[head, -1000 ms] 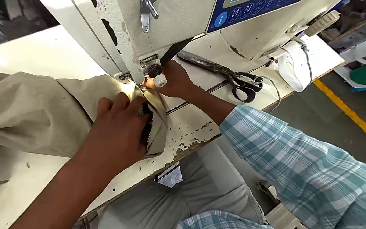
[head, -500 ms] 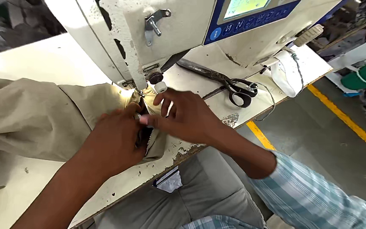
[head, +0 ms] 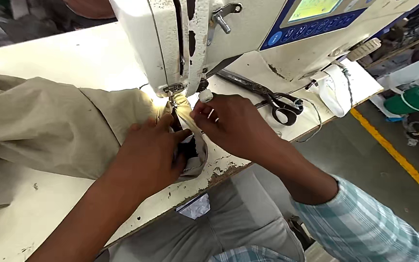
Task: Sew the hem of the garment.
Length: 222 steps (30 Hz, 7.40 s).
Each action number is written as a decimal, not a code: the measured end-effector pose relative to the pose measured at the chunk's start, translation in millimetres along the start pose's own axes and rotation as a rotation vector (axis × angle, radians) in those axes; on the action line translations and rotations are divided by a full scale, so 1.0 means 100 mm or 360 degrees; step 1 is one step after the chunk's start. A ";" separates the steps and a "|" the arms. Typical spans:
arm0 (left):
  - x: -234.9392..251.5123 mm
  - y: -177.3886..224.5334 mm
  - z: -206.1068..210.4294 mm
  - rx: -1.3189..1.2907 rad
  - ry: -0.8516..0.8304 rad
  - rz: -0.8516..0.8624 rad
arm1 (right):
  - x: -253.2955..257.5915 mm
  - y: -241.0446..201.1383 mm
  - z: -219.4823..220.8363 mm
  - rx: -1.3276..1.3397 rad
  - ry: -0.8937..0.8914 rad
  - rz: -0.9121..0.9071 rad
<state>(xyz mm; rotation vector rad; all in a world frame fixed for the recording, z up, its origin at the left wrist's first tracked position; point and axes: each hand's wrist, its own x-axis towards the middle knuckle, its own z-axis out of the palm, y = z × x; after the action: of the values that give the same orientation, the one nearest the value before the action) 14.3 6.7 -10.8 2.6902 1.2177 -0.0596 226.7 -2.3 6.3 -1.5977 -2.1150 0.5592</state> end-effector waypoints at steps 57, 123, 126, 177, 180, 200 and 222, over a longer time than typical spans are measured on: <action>0.03 -0.10 0.05 0.0187 0.0253 0.0342 | 0.07 0.15 0.27 0.0123 -0.0146 0.0033; 0.17 -0.27 0.03 -0.0064 0.0217 0.0372 | 0.32 0.26 0.45 -0.0512 0.0094 -0.0296; 0.18 -0.28 0.04 -0.0055 0.0231 0.0356 | 0.34 0.27 0.44 -0.0499 0.0110 -0.0308; -0.75 -0.96 -0.32 0.0563 0.0616 -0.0146 | -0.25 0.63 0.48 0.1193 -0.0221 -0.0629; -0.80 -1.07 -0.25 0.0835 0.0758 -0.0191 | -0.32 0.61 0.54 0.0764 -0.0116 -0.0697; 0.23 0.35 -0.31 0.0178 -0.0003 -0.0082 | -0.37 0.56 0.62 0.0275 -0.0131 -0.0854; 0.13 0.35 0.27 -0.0258 0.0483 -0.0407 | -0.50 0.55 0.24 0.0982 -0.0181 -0.0279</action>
<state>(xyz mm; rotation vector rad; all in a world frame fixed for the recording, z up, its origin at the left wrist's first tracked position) 49.7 -11.2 -33.0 2.4515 1.5719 0.4076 269.3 -38.1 -48.7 -1.0444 -1.8699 1.1275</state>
